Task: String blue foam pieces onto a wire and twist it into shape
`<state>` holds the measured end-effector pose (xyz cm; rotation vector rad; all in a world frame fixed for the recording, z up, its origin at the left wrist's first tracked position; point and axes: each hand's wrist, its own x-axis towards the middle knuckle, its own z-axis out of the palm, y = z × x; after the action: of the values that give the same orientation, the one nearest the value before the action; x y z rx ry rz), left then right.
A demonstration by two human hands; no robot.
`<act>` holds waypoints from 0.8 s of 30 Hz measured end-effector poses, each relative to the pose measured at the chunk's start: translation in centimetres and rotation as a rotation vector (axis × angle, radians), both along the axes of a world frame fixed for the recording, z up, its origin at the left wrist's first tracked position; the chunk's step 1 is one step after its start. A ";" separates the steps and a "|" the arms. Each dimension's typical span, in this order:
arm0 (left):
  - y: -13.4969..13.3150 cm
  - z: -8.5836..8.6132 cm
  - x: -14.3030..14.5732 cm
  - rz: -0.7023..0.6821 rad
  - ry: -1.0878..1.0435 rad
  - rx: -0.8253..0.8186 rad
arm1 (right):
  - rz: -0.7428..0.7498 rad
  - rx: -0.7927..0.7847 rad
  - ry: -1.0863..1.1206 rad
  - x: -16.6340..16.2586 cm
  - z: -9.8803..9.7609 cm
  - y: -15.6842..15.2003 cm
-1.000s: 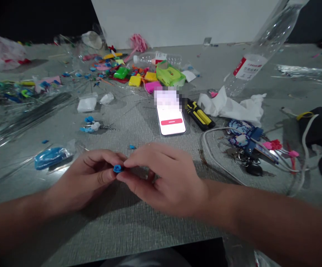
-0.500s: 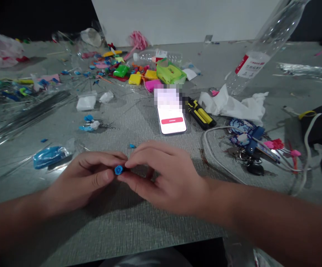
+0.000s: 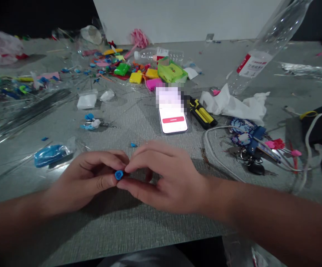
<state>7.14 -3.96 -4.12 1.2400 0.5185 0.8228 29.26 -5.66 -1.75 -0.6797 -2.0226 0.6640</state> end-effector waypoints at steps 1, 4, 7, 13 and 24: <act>0.0 0.0 0.0 -0.003 0.003 0.012 | 0.004 0.017 -0.007 0.0 0.1 -0.1; 0.1 0.3 -0.1 -0.045 0.014 0.030 | 0.023 0.040 -0.023 0.1 0.2 -0.2; 0.3 0.6 -0.1 -0.091 0.036 0.017 | 0.032 0.047 -0.040 0.2 0.3 -0.3; 0.0 0.6 -0.4 -0.104 0.071 -0.008 | 0.049 0.075 -0.039 0.1 0.3 -0.3; 0.4 0.5 -0.7 -0.077 0.690 0.865 | -0.294 -0.296 0.013 1.0 -0.9 2.1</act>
<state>6.48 -3.54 -3.64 2.3632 0.6792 0.5346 30.26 -3.58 -2.63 -1.1183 -1.7793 0.7946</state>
